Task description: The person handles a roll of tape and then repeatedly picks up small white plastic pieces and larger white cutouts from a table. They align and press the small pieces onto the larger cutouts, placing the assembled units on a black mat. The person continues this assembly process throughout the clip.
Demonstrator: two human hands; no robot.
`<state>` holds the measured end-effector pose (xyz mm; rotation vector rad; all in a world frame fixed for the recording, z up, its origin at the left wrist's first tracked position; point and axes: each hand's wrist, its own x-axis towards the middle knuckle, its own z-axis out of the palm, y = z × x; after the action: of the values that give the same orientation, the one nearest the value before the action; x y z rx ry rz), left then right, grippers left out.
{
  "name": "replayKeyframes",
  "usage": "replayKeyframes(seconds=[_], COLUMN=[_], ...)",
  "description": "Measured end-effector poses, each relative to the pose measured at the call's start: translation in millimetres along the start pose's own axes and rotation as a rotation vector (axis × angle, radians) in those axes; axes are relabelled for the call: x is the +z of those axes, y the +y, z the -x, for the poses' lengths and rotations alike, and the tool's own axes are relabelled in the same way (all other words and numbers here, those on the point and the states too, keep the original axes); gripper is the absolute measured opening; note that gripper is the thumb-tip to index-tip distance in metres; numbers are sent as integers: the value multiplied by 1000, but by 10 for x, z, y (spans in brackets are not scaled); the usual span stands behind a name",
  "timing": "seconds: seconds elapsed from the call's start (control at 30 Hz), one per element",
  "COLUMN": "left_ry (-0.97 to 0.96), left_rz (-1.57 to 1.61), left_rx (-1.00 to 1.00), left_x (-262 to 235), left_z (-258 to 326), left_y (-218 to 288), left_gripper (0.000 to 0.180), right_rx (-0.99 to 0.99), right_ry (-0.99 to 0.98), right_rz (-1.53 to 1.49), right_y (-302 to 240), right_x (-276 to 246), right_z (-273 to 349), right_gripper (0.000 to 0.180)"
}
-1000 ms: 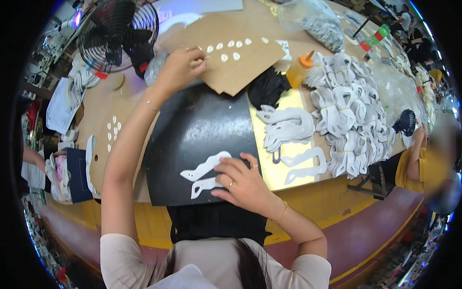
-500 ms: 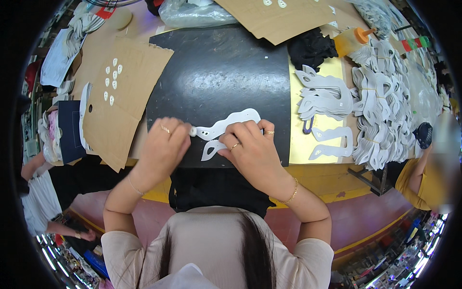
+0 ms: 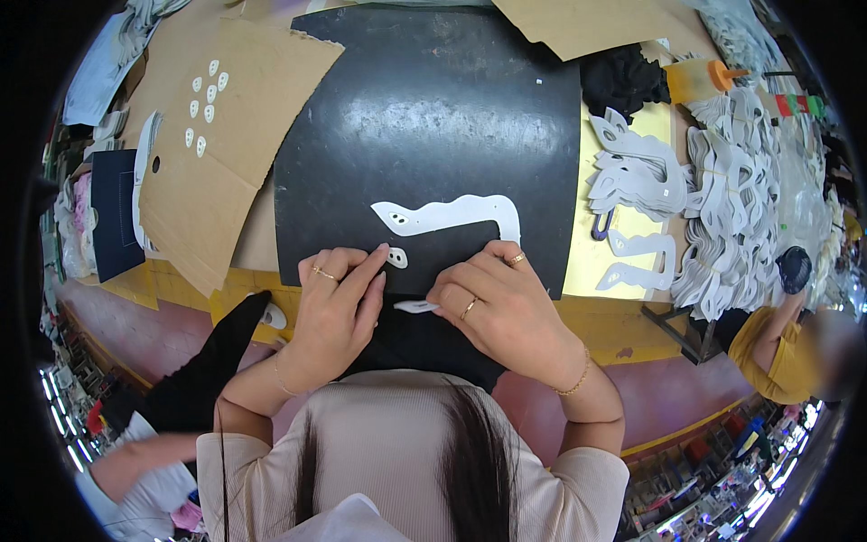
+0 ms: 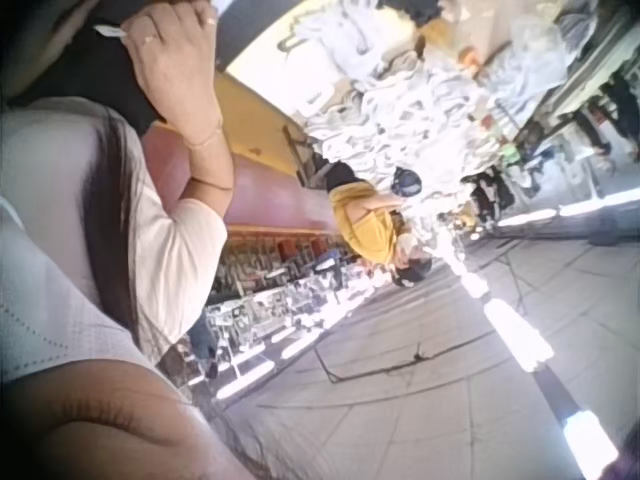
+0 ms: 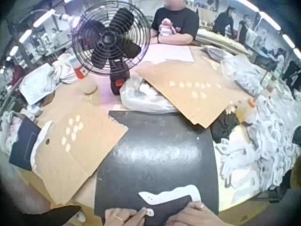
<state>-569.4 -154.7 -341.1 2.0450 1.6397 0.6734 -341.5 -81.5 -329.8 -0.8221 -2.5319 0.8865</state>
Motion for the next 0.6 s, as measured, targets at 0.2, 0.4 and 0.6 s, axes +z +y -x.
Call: replayKeyframes(seconds=[0.2,0.4,0.6], left_ry=[-96,-186,-117], left_rz=[119,251,306], left_rx=[-185,-233,-351], left_x=[-59,-123,-195], left_z=[61,107,80], left_y=[183,193,123], left_gripper=[44,49,39], right_rx=[20,-43,-19], right_ry=[75,135,113], right_rz=[-29,15,35], right_y=[-22,-62,-86], right_x=[111,260,272], right_z=[24,11,-8], right_gripper=[12,13,14])
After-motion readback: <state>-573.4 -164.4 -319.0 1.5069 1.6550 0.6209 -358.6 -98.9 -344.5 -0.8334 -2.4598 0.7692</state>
